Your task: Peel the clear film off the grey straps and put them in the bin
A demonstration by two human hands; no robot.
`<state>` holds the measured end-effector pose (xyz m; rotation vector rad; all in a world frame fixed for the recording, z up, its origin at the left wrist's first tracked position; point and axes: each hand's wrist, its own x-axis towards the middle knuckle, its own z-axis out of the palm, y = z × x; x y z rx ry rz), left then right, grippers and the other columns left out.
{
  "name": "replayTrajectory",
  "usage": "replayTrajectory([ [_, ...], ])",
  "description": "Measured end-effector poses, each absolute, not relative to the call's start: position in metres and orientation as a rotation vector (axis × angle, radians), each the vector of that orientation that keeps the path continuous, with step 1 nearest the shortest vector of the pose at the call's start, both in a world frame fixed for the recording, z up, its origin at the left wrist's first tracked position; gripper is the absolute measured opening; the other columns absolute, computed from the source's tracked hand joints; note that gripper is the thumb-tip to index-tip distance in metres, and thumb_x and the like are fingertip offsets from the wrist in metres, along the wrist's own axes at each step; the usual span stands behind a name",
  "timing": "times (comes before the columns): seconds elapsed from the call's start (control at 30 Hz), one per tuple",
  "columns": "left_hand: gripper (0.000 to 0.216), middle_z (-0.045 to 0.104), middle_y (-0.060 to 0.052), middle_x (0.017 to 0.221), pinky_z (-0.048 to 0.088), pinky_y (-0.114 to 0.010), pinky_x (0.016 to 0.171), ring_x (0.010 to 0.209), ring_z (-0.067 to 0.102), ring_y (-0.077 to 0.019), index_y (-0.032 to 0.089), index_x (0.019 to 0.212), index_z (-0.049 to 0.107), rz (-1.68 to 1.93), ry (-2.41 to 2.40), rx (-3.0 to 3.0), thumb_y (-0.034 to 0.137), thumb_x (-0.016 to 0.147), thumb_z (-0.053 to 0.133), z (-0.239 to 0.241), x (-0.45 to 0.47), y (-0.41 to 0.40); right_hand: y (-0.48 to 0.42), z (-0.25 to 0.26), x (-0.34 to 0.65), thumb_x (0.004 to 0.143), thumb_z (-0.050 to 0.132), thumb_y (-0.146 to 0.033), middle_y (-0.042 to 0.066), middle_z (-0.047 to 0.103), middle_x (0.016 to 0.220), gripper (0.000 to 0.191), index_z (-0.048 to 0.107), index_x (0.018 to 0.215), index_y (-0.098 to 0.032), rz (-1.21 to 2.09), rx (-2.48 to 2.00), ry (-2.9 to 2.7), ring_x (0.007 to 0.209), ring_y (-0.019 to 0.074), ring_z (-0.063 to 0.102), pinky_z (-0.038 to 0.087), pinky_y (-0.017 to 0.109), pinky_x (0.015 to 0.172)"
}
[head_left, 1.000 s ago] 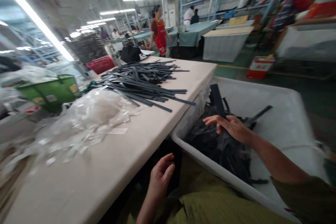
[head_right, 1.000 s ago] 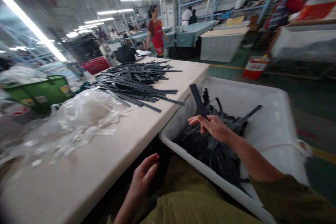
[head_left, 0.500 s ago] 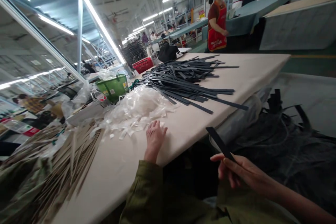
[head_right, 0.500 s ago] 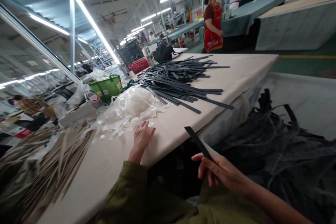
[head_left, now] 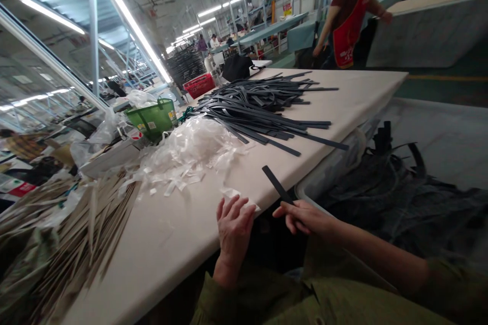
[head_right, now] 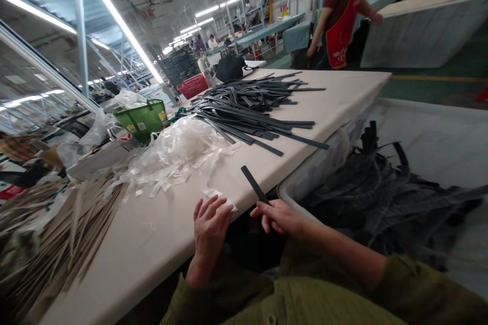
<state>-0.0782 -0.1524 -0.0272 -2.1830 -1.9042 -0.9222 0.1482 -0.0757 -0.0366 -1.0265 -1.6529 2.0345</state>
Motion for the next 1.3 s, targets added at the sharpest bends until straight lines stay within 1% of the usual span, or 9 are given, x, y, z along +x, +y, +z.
replayTrajectory([
  [0.13, 0.024, 0.073, -0.001, 0.120, 0.022, -0.052, 0.117, 0.122, 0.060, -0.0272, 0.039, 0.104, 0.074, -0.973, -1.839, -2.198, 0.025, 0.090, 0.062, -0.031, -0.073, -0.178, -0.066, -0.035, 0.111, 0.075, 0.047, -0.086, -0.004, 0.053, 0.046, 0.079, 0.069, 0.088, -0.011, 2.111, -0.979, -1.740, 0.031, 0.0055, 0.026, 0.016, 0.021, 0.033],
  [0.3, 0.025, 0.072, -0.001, 0.121, 0.023, -0.054, 0.117, 0.123, 0.059, -0.0289, 0.041, 0.105, 0.074, -1.084, -1.874, -2.197, 0.027, 0.088, 0.065, -0.034, -0.067, -0.195, -0.066, -0.027, 0.081, 0.070, 0.068, -0.068, -0.005, 0.050, 0.049, 0.053, 0.063, 0.073, -0.015, 2.040, -0.922, -1.803, 0.041, 0.0069, 0.036, 0.025, 0.020, 0.039],
  [0.47, 0.046, 0.069, -0.012, 0.125, 0.048, -0.045, 0.099, 0.114, 0.063, -0.0302, 0.023, 0.122, 0.066, -1.855, -2.313, -1.905, 0.047, 0.083, 0.068, -0.035, -0.059, -0.205, -0.063, -0.012, 0.082, 0.071, 0.070, -0.045, -0.004, 0.050, 0.054, 0.031, 0.061, 0.065, -0.016, 1.820, -0.909, -1.889, 0.052, 0.0098, 0.041, 0.033, 0.022, 0.049],
  [0.63, 0.048, 0.077, -0.008, 0.091, 0.052, -0.035, 0.083, 0.087, 0.069, -0.0244, 0.015, 0.101, 0.075, -2.452, -2.854, -1.911, 0.056, 0.076, 0.071, -0.034, -0.052, -0.191, -0.066, -0.003, 0.088, 0.080, 0.063, -0.035, -0.003, 0.051, 0.054, 0.023, 0.064, 0.065, -0.017, 1.655, -0.881, -1.987, 0.054, 0.0116, 0.042, 0.033, 0.023, 0.049],
  [0.77, 0.041, 0.074, -0.006, 0.076, 0.051, -0.029, 0.076, 0.073, 0.065, -0.0175, 0.011, 0.083, 0.076, -2.792, -2.950, -1.737, 0.050, 0.070, 0.079, -0.038, -0.043, -0.176, -0.068, -0.002, 0.092, 0.083, 0.064, -0.039, -0.003, 0.054, 0.059, 0.026, 0.067, 0.070, -0.016, 1.561, -0.853, -2.001, 0.058, 0.0130, 0.045, 0.036, 0.022, 0.051],
  [0.93, 0.042, 0.068, 0.000, 0.066, 0.050, -0.022, 0.067, 0.062, 0.061, -0.0095, 0.013, 0.072, 0.069, -3.358, -2.846, -1.020, 0.046, 0.056, 0.090, -0.035, -0.034, -0.161, -0.079, 0.002, 0.121, 0.094, 0.047, -0.056, 0.000, 0.063, 0.076, 0.047, 0.063, 0.111, -0.015, 1.578, -0.813, -1.944, 0.051, 0.0107, 0.049, 0.039, 0.022, 0.047],
  [1.03, 0.044, 0.064, 0.003, 0.064, 0.050, -0.021, 0.066, 0.060, 0.060, -0.0079, 0.015, 0.069, 0.063, -3.579, -2.637, -0.692, 0.044, 0.054, 0.092, -0.028, -0.032, -0.150, -0.097, 0.002, 0.150, 0.096, 0.038, -0.066, 0.002, 0.064, 0.073, 0.057, 0.065, 0.093, -0.016, 1.585, -0.844, -2.002, 0.048, 0.0111, 0.052, 0.039, 0.023, 0.047],
  [1.13, 0.047, 0.069, 0.002, 0.071, 0.052, -0.024, 0.070, 0.068, 0.066, -0.0114, 0.018, 0.076, 0.062, -3.718, -2.485, -0.402, 0.043, 0.052, 0.093, -0.025, -0.030, -0.140, -0.118, -0.003, 0.174, 0.096, 0.033, -0.070, 0.004, 0.064, 0.061, 0.066, 0.064, 0.073, -0.017, 1.579, -0.993, -2.162, 0.051, 0.0153, 0.056, 0.041, 0.026, 0.051],
  [1.3, 0.045, 0.073, 0.000, 0.079, 0.052, -0.024, 0.072, 0.075, 0.069, -0.0134, 0.018, 0.081, 0.064, -3.788, -2.441, -0.392, 0.042, 0.055, 0.092, -0.022, -0.024, -0.129, -0.135, -0.012, 0.183, 0.097, 0.029, -0.064, 0.009, 0.070, 0.063, 0.068, 0.066, 0.065, -0.017, 1.495, -1.156, -2.316, 0.060, 0.0217, 0.064, 0.044, 0.030, 0.061],
])
